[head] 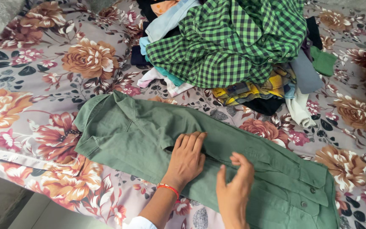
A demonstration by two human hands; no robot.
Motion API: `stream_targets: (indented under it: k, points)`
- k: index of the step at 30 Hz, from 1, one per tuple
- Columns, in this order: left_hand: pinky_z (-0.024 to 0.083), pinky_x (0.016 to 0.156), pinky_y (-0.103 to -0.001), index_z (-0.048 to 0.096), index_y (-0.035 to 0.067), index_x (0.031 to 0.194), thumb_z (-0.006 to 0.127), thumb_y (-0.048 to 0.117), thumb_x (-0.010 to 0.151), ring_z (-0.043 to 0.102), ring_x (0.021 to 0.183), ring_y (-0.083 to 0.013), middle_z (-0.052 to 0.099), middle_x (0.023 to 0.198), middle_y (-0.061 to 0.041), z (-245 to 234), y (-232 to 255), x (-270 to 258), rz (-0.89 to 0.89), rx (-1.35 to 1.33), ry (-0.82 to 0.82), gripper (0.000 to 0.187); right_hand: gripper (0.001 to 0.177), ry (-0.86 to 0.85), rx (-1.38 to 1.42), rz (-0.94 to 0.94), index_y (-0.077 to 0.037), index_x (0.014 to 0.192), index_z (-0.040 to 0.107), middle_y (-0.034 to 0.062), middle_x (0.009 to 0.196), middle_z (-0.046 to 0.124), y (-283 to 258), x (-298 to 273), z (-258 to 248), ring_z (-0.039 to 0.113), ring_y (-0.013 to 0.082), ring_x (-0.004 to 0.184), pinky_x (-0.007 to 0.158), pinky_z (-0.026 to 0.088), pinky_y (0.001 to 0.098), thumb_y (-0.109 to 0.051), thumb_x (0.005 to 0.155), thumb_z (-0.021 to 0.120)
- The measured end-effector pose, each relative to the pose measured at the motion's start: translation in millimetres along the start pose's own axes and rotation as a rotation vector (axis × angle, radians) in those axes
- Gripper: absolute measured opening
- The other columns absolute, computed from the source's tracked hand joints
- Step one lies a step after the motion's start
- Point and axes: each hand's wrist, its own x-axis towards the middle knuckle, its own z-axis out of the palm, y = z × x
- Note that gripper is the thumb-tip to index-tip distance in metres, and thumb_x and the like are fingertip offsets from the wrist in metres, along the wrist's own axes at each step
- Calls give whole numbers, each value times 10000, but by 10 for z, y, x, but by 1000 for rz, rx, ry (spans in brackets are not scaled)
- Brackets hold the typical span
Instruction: The person folds a green button-down shirt on a floral-patterned bed, smoothing the fabric with their hands and bringing the sleeves and sides together to form a rectangle.
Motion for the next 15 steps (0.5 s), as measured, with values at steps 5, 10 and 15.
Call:
stream_targets:
  k: [5,10,15]
  points:
    - [333,1137,-461,531,26,1359,637,98,736,557,1203,-275,587,1294,-131,57,-12,-13,-28,64,47,636,497,-148,-173,1,-75,1313,571,115,1194,655,-271,138,234,576,338,1146,954,415,506,-93,838,714]
    - [282,1160,-552,549,58,1359,617,83,783,555,1211,-249,590,1289,-95,117,-38,-28,-71,178,46,580,388,-156,-205,59,-97,1254,620,94,1159,660,-213,84,257,586,325,1128,939,426,496,-121,881,723]
    - [169,1185,-668,579,92,1313,599,101,803,541,1220,-245,596,1248,-68,97,-58,-56,-97,296,75,511,401,-82,-142,11,-114,1201,666,64,1112,678,-211,104,256,609,308,1095,943,443,477,-114,815,773]
